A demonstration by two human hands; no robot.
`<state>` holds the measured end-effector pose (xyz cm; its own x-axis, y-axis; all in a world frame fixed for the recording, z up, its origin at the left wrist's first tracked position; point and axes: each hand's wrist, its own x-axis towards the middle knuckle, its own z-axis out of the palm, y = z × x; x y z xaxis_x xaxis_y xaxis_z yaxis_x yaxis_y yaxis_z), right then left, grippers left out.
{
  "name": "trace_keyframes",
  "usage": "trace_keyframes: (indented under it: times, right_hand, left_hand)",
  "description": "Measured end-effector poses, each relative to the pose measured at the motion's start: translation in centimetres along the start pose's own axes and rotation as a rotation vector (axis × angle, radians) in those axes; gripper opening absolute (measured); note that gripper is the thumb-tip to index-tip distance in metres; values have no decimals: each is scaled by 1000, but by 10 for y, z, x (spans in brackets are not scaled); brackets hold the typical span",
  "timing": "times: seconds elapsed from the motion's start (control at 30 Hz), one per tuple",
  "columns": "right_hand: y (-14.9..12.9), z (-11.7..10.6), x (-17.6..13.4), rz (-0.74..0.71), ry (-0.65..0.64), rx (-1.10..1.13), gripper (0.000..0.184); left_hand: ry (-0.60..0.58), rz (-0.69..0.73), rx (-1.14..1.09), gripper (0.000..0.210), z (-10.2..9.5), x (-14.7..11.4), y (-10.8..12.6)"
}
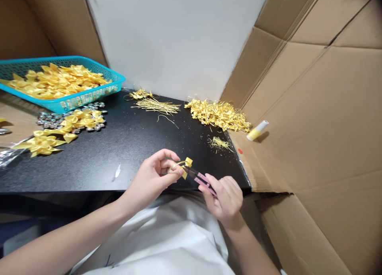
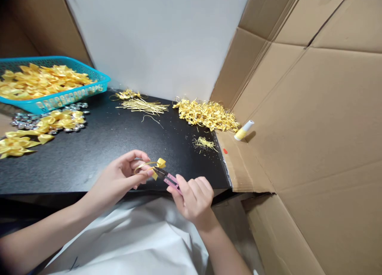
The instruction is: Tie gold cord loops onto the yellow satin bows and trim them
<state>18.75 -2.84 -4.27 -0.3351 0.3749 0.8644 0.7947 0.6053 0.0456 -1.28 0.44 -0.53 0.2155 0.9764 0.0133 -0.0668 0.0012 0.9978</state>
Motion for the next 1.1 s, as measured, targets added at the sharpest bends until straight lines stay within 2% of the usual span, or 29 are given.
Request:
trace_keyframes:
  times: [0.3,0.6,1.1]
  right_hand:
    - [4,6,1,53,-22,9,22]
    - [13,19,1,192,-49,83,14]
    - [16,21,-3,142,-54,55,14]
  left_hand:
    - [0,-1,28,30,0,6,-3]
    - [26,62,90,31,0,23,-11]
    - [9,74,74,27,-1,26,-17]
